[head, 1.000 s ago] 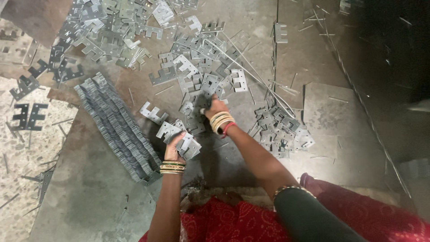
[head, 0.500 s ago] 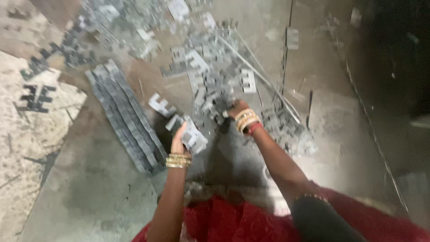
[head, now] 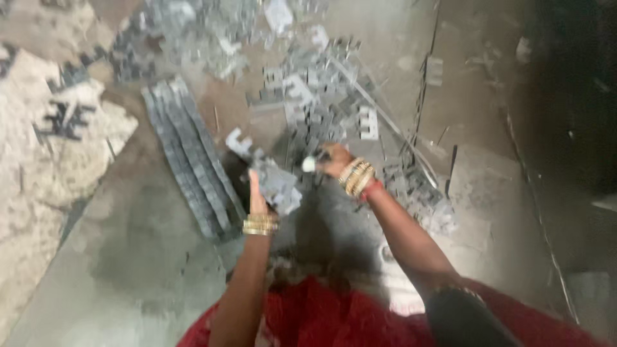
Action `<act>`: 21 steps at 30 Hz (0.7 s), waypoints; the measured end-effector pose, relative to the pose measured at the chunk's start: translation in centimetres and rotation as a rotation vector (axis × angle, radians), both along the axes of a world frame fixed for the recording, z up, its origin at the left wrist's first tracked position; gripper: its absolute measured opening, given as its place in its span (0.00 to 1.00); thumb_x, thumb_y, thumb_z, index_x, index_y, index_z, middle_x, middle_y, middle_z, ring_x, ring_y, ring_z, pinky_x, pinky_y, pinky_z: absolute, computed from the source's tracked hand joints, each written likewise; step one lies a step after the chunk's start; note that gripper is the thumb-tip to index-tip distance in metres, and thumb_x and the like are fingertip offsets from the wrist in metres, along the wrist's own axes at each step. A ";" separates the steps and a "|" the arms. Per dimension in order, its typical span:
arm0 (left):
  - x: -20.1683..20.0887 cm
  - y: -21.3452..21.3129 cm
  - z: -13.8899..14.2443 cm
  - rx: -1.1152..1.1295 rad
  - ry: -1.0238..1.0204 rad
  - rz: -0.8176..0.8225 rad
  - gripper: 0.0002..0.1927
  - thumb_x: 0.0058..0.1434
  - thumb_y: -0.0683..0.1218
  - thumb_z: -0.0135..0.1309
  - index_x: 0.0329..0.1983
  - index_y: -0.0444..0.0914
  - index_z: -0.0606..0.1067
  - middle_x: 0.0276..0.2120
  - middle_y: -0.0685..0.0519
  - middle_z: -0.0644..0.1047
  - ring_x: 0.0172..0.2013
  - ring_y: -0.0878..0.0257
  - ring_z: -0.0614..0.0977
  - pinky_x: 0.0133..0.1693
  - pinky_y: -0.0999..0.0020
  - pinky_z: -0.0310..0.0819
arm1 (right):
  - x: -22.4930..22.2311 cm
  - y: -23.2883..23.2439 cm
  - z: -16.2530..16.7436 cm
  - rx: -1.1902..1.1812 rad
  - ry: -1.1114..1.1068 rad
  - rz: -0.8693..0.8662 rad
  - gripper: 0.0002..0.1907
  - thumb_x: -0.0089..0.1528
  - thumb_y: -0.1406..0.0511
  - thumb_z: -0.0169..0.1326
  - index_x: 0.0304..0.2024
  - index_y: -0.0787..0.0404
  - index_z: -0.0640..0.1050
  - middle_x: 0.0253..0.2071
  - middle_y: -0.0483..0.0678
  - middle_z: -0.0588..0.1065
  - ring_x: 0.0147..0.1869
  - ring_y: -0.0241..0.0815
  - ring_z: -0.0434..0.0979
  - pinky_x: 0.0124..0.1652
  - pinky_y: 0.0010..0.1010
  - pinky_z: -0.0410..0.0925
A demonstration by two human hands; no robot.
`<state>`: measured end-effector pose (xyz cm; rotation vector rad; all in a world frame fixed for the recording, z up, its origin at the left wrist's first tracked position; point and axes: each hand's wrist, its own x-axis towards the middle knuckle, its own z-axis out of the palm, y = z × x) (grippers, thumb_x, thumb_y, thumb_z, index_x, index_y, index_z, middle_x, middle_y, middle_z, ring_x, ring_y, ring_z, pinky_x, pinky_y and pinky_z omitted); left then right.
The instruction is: The person picks up small metal brackets from a pile on the floor and stacks them into neat columns. The person handles the brackets one at a time, placing them in organized stacks on the concrete floor.
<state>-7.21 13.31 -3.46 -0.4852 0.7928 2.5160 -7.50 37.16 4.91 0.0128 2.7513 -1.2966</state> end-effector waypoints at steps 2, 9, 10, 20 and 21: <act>0.0 -0.5 0.5 0.052 0.060 -0.006 0.32 0.71 0.71 0.51 0.57 0.40 0.73 0.47 0.51 0.79 0.44 0.55 0.81 0.47 0.54 0.79 | 0.0 -1.1 -1.1 0.337 -0.069 -0.091 0.26 0.60 0.55 0.65 0.57 0.57 0.76 0.46 0.58 0.80 0.49 0.59 0.81 0.50 0.48 0.74; 0.1 -0.8 1.2 -0.097 0.038 0.040 0.40 0.59 0.76 0.45 0.58 0.43 0.75 0.50 0.56 0.81 0.48 0.61 0.82 0.51 0.60 0.78 | -0.7 -1.1 -3.7 0.478 -0.167 -0.141 0.29 0.58 0.57 0.63 0.60 0.57 0.75 0.59 0.60 0.76 0.64 0.63 0.76 0.63 0.48 0.70; 0.0 -0.7 1.3 -0.104 0.049 0.037 0.40 0.58 0.76 0.44 0.58 0.43 0.75 0.49 0.56 0.81 0.47 0.61 0.82 0.51 0.60 0.78 | -0.7 -1.0 -3.8 0.511 -0.137 -0.135 0.30 0.55 0.57 0.66 0.58 0.58 0.75 0.59 0.61 0.74 0.64 0.65 0.73 0.61 0.50 0.69; 0.1 -0.7 0.7 -0.088 0.081 0.056 0.40 0.61 0.78 0.45 0.53 0.41 0.76 0.45 0.53 0.80 0.44 0.59 0.82 0.48 0.59 0.78 | -1.2 -1.2 -2.1 0.444 -0.083 -0.119 0.21 0.54 0.58 0.69 0.46 0.57 0.79 0.47 0.56 0.80 0.53 0.59 0.81 0.52 0.47 0.74; 0.1 -0.8 0.8 -0.112 0.052 0.036 0.39 0.60 0.78 0.46 0.53 0.42 0.76 0.45 0.54 0.80 0.44 0.60 0.82 0.48 0.59 0.79 | -0.7 -1.3 -1.4 0.382 -0.057 -0.115 0.18 0.56 0.58 0.68 0.45 0.55 0.80 0.46 0.54 0.81 0.53 0.58 0.82 0.51 0.46 0.75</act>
